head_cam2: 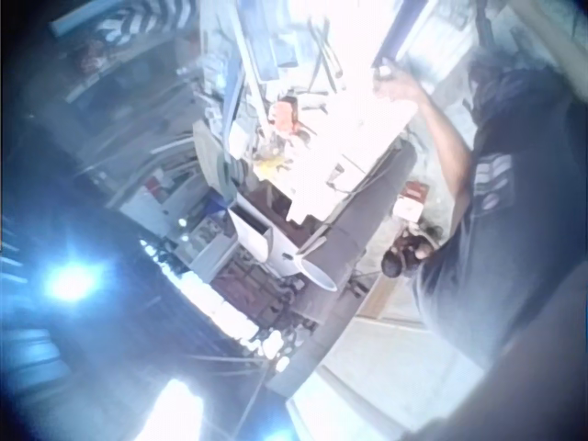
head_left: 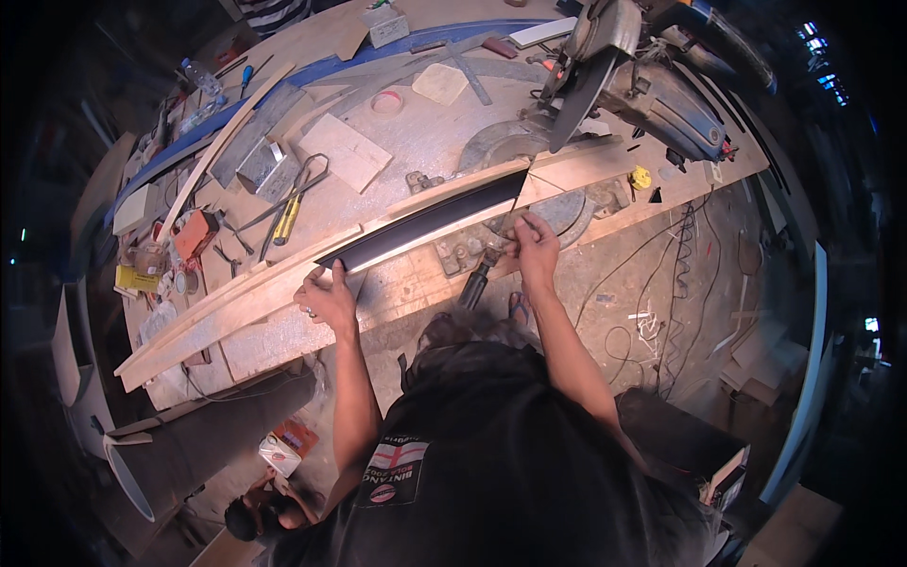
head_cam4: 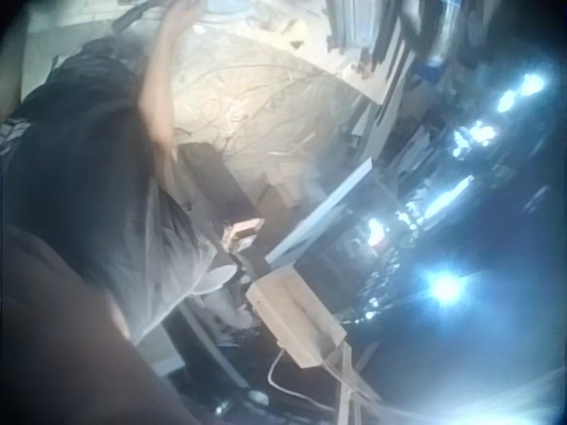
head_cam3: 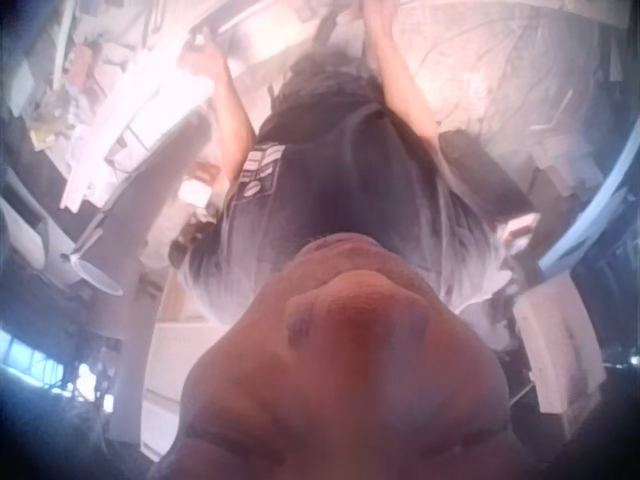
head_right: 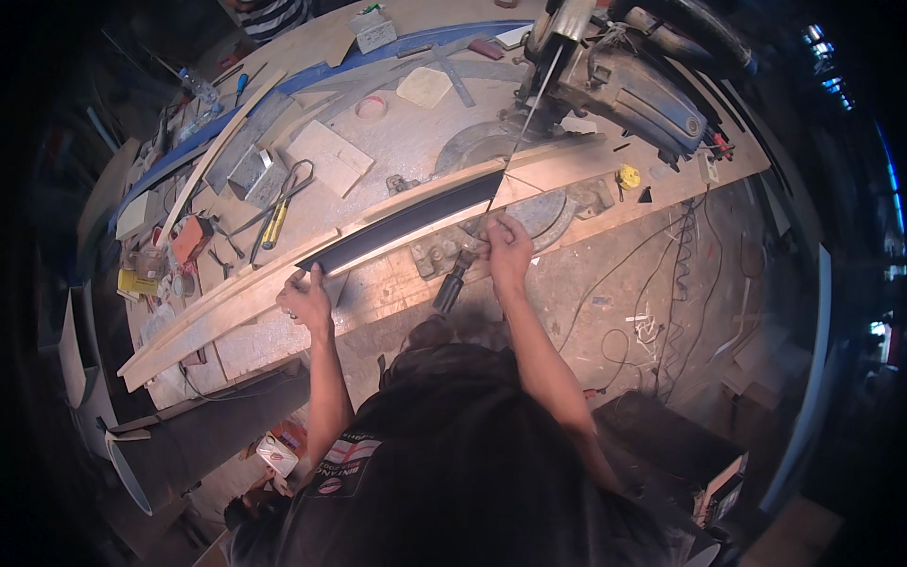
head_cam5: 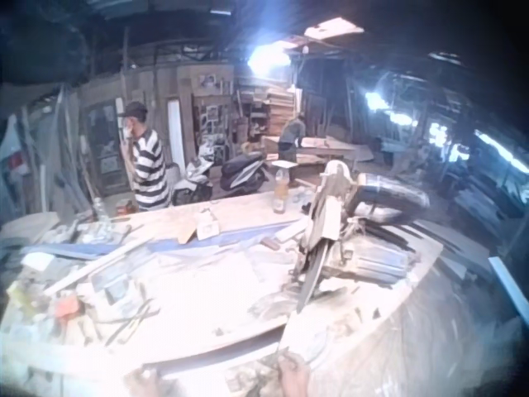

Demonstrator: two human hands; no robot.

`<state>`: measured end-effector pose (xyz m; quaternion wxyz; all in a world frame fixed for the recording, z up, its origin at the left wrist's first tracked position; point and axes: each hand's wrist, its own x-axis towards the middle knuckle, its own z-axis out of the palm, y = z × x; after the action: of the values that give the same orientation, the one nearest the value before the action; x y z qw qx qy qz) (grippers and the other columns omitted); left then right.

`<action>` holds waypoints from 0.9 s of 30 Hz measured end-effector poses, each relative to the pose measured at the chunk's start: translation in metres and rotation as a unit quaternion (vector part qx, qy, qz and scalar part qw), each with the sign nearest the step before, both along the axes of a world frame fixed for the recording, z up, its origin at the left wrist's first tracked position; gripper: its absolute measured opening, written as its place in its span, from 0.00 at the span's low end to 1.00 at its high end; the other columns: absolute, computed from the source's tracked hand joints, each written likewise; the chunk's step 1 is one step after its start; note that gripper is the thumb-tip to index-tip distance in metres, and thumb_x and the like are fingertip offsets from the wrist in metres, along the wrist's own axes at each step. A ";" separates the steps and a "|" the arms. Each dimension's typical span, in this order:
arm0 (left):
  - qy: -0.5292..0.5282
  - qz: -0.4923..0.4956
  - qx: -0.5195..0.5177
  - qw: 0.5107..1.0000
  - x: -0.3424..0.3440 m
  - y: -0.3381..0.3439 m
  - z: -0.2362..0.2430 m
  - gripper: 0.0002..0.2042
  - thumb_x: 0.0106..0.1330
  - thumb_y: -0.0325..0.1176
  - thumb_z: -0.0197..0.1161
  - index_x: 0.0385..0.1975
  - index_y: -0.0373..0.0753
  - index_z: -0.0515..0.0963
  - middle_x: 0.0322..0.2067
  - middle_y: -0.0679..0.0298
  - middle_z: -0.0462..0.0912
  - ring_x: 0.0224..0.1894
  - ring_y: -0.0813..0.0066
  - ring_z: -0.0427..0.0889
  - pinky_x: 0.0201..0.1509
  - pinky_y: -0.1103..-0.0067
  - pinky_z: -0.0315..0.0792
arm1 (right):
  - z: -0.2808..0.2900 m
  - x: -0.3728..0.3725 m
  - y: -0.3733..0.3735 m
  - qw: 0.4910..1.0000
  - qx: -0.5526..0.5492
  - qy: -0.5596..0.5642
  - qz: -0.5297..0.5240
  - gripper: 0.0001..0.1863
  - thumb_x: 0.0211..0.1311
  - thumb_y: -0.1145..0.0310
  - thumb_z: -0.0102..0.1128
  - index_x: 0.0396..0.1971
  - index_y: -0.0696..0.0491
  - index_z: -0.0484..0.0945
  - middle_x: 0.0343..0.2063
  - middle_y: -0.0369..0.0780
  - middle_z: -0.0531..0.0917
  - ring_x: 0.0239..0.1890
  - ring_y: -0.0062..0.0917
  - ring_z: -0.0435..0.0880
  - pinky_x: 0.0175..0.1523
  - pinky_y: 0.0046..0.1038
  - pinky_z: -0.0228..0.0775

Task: The person measures a wooden plank with a tape measure, marks it with a pencil, and cuts it using a miter saw. The person repeats the process for another plank, ensuring precise measurements and cuts.

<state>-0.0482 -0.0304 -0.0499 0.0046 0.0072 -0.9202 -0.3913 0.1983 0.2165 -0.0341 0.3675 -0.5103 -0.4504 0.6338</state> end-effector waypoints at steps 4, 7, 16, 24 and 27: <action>-0.035 0.012 -0.012 0.999 -0.004 -0.001 -0.005 0.28 0.66 0.53 0.79 0.54 0.35 0.85 0.62 0.42 0.67 0.65 0.42 0.66 0.66 0.41 0.61 | -0.005 -0.022 0.037 0.999 0.008 0.025 -0.021 0.23 0.76 0.65 0.70 0.61 0.64 0.80 0.31 0.41 0.87 0.22 0.20 0.85 0.26 0.24 0.76; -0.049 0.020 -0.019 0.998 -0.006 -0.004 -0.009 0.27 0.66 0.52 0.79 0.55 0.36 0.85 0.64 0.43 0.67 0.68 0.39 0.65 0.66 0.36 0.59 | -0.016 -0.031 0.050 0.999 -0.003 0.018 -0.027 0.21 0.75 0.66 0.70 0.59 0.64 0.80 0.31 0.43 0.88 0.22 0.23 0.88 0.24 0.24 0.77; -0.072 -0.008 0.010 0.997 -0.023 -0.005 -0.024 0.24 0.66 0.49 0.81 0.51 0.35 0.87 0.62 0.41 0.67 0.69 0.41 0.64 0.66 0.39 0.61 | -0.018 -0.038 0.059 0.998 -0.002 -0.041 -0.051 0.11 0.71 0.68 0.74 0.44 0.59 0.85 0.27 0.39 0.88 0.22 0.22 0.87 0.23 0.25 0.74; -0.048 -0.019 0.356 0.933 -0.006 0.004 -0.021 0.11 0.72 0.23 0.74 0.47 0.27 0.79 0.34 0.61 0.82 0.40 0.73 0.82 0.42 0.77 0.76 | -0.019 -0.011 0.056 0.997 -0.026 0.019 -0.065 0.09 0.70 0.68 0.75 0.44 0.56 0.87 0.29 0.36 0.88 0.26 0.19 0.87 0.27 0.20 0.73; -0.038 -0.044 0.393 0.918 0.018 -0.004 0.003 0.10 0.75 0.26 0.71 0.49 0.33 0.77 0.37 0.66 0.80 0.38 0.78 0.78 0.44 0.79 0.74 | 0.005 0.025 0.037 0.997 -0.040 0.032 -0.062 0.09 0.71 0.66 0.76 0.43 0.53 0.87 0.32 0.33 0.88 0.33 0.19 0.89 0.32 0.18 0.74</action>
<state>-0.0299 -0.0344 -0.0467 -0.0508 -0.0172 -0.6911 -0.7208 0.2229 0.2539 -0.0289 0.3997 -0.5312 -0.3802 0.6431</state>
